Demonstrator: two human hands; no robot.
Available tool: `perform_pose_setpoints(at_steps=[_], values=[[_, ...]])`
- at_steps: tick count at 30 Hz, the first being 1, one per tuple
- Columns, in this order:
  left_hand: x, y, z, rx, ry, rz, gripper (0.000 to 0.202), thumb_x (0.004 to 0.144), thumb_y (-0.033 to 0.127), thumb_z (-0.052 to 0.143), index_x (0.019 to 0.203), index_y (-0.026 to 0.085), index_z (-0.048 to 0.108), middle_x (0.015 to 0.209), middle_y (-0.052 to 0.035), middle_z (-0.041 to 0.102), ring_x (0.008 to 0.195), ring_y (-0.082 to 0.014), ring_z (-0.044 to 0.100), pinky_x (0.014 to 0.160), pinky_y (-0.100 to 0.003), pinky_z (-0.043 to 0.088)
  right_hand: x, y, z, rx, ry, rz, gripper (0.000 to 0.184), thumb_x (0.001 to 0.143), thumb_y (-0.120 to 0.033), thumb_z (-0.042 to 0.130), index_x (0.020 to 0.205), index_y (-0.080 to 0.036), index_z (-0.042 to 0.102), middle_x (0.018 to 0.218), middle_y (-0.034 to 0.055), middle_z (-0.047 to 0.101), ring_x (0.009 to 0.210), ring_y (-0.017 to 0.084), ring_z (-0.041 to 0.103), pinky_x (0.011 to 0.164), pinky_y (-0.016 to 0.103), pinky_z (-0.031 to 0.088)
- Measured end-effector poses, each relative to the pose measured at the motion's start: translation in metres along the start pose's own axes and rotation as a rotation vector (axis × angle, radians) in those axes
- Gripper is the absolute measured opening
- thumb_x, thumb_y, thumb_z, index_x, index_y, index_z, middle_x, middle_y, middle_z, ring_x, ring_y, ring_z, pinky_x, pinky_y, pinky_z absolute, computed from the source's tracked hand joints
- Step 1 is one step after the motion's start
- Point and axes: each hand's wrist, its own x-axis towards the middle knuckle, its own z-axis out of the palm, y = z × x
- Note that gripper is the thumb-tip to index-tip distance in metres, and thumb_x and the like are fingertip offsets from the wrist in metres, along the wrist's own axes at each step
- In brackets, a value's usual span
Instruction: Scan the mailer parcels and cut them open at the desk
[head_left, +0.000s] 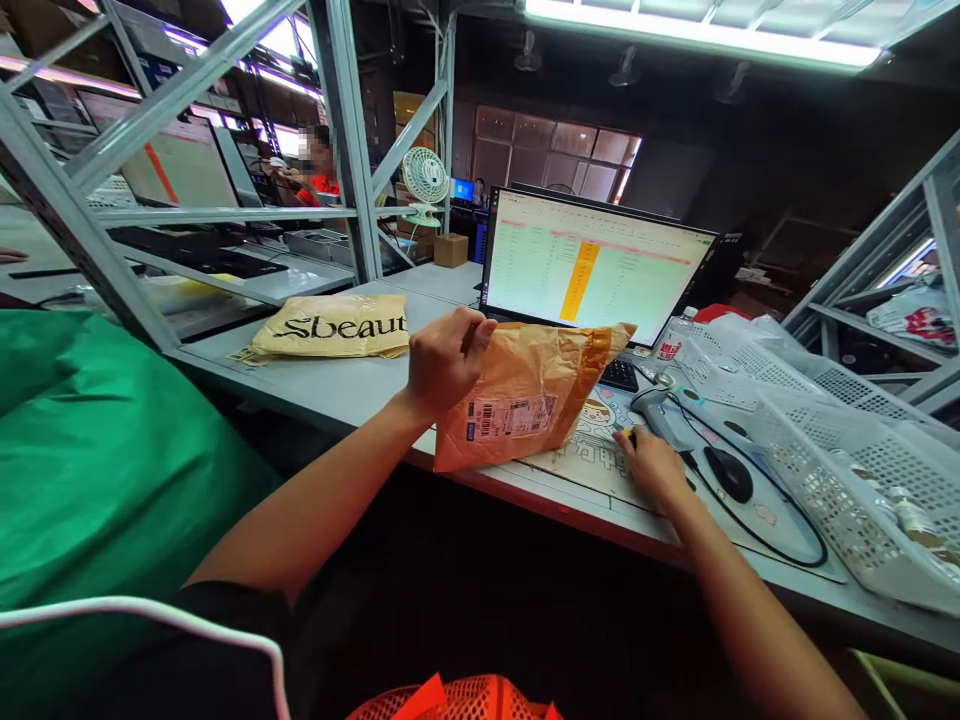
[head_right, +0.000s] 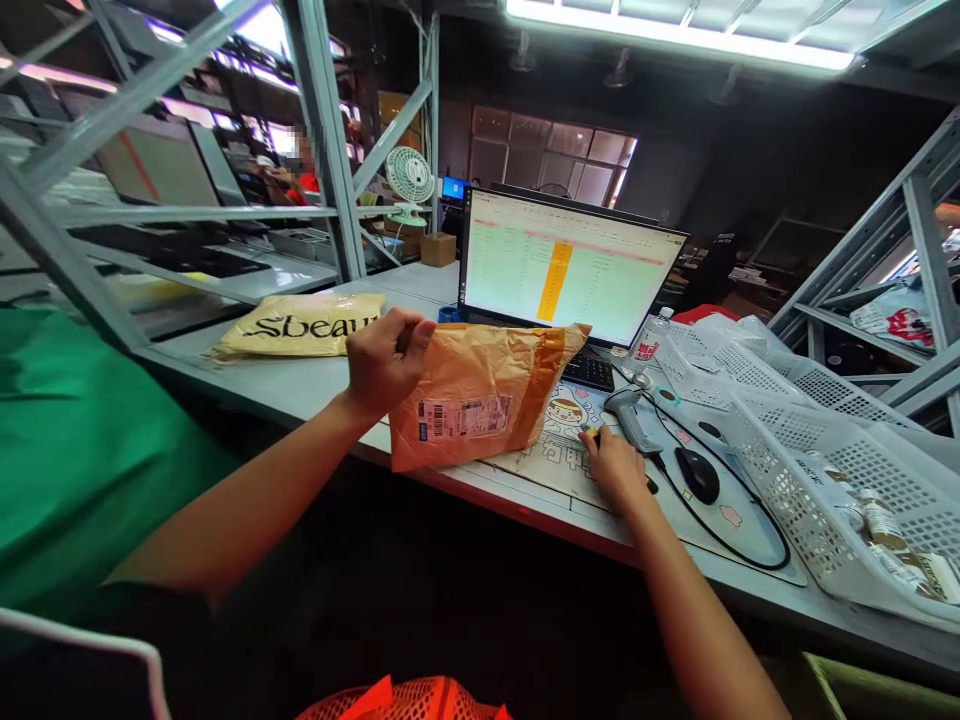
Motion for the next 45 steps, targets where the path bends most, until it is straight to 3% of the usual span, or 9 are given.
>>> perform_pose_setpoints(at_steps=[4, 9, 12, 18, 29, 34, 38, 41, 45], values=[[-0.002, 0.008, -0.001, -0.017, -0.014, -0.014, 0.024, 0.105, 0.029, 0.061, 0.083, 0.018, 0.06, 0.058, 0.0055, 0.048, 0.05, -0.0095, 0.045, 0.054, -0.026, 0.032, -0.006, -0.006, 0.011, -0.047, 0.09, -0.037, 0.046, 0.104, -0.049, 0.05, 0.12, -0.009, 0.065, 0.123, 0.0239, 0.065, 0.112, 0.035, 0.064, 0.093, 0.043, 0.049], [-0.002, 0.024, 0.003, -0.062, -0.017, -0.015, 0.022, 0.105, 0.026, 0.06, 0.085, 0.017, 0.06, 0.06, 0.0058, 0.049, 0.049, -0.0082, 0.042, 0.053, -0.025, 0.031, -0.022, -0.056, -0.053, 0.383, 0.685, -0.276, 0.036, 0.103, -0.048, 0.052, 0.107, -0.014, 0.063, 0.099, 0.013, 0.068, 0.092, 0.027, 0.064, 0.085, 0.039, 0.049], [-0.003, 0.04, 0.007, -0.094, -0.016, -0.006, 0.022, 0.106, 0.027, 0.059, 0.086, 0.018, 0.058, 0.061, 0.0056, 0.051, 0.049, -0.0084, 0.043, 0.053, -0.025, 0.032, -0.029, -0.111, -0.081, 0.538, 0.823, -0.472, 0.045, 0.101, -0.062, 0.057, 0.108, -0.018, 0.059, 0.096, 0.0092, 0.068, 0.083, 0.023, 0.062, 0.076, 0.033, 0.046], [-0.013, 0.046, -0.001, -0.066, -0.105, 0.008, 0.024, 0.109, 0.032, 0.053, 0.088, 0.019, 0.055, 0.062, 0.0045, 0.053, 0.05, -0.0091, 0.047, 0.052, -0.025, 0.031, 0.006, -0.155, -0.073, 0.412, 0.742, -0.292, 0.026, 0.107, -0.034, 0.043, 0.098, -0.016, 0.059, 0.083, 0.0079, 0.067, 0.069, 0.019, 0.056, 0.063, 0.028, 0.025], [-0.023, 0.02, -0.032, 0.005, -0.23, -0.129, 0.04, 0.111, 0.044, 0.043, 0.08, 0.02, 0.049, 0.058, 0.0034, 0.049, 0.047, -0.0111, 0.045, 0.05, -0.026, 0.029, 0.072, -0.082, -0.091, 0.241, 0.776, -0.097, 0.016, 0.101, -0.025, 0.052, 0.094, -0.016, 0.063, 0.072, 0.0031, 0.057, 0.06, 0.015, 0.037, 0.063, 0.03, 0.013], [-0.019, -0.028, -0.035, 0.12, -0.081, -0.137, 0.046, 0.113, 0.046, 0.036, 0.074, 0.022, 0.042, 0.055, 0.004, 0.037, 0.047, -0.0123, 0.036, 0.051, -0.031, 0.023, 0.056, -0.075, -0.099, 0.633, 0.832, -0.41, 0.025, 0.098, -0.034, 0.046, 0.079, -0.02, 0.055, 0.071, 0.0025, 0.055, 0.067, 0.017, 0.048, 0.066, 0.029, 0.035], [-0.011, -0.059, -0.02, 0.22, -0.027, -0.068, 0.043, 0.11, 0.051, 0.043, 0.08, 0.022, 0.05, 0.068, -0.0006, 0.051, 0.066, -0.0169, 0.047, 0.064, -0.032, 0.034, 0.019, -0.093, -0.084, 1.261, 0.693, -0.448, 0.026, 0.095, -0.045, 0.048, 0.093, -0.021, 0.057, 0.082, 0.0017, 0.059, 0.076, 0.018, 0.058, 0.07, 0.028, 0.049], [-0.004, -0.034, -0.008, 0.27, 0.04, 0.044, 0.027, 0.102, 0.047, 0.063, 0.098, 0.02, 0.062, 0.099, -0.0081, 0.068, 0.095, -0.0248, 0.058, 0.084, -0.038, 0.042, -0.007, -0.111, -0.067, 1.481, 0.623, -0.365, 0.031, 0.094, -0.049, 0.052, 0.101, -0.021, 0.061, 0.091, 0.0042, 0.064, 0.083, 0.019, 0.064, 0.074, 0.03, 0.055], [-0.004, 0.032, 0.001, 0.078, -0.425, 0.073, 0.013, 0.104, 0.025, 0.055, 0.107, 0.017, 0.066, 0.097, -0.0072, 0.071, 0.091, -0.022, 0.065, 0.078, -0.034, 0.047, -0.032, -0.13, -0.05, 1.501, 0.546, -0.436, 0.04, 0.099, -0.048, 0.048, 0.109, -0.016, 0.07, 0.114, 0.0124, 0.07, 0.106, 0.026, 0.068, 0.094, 0.041, 0.057]])
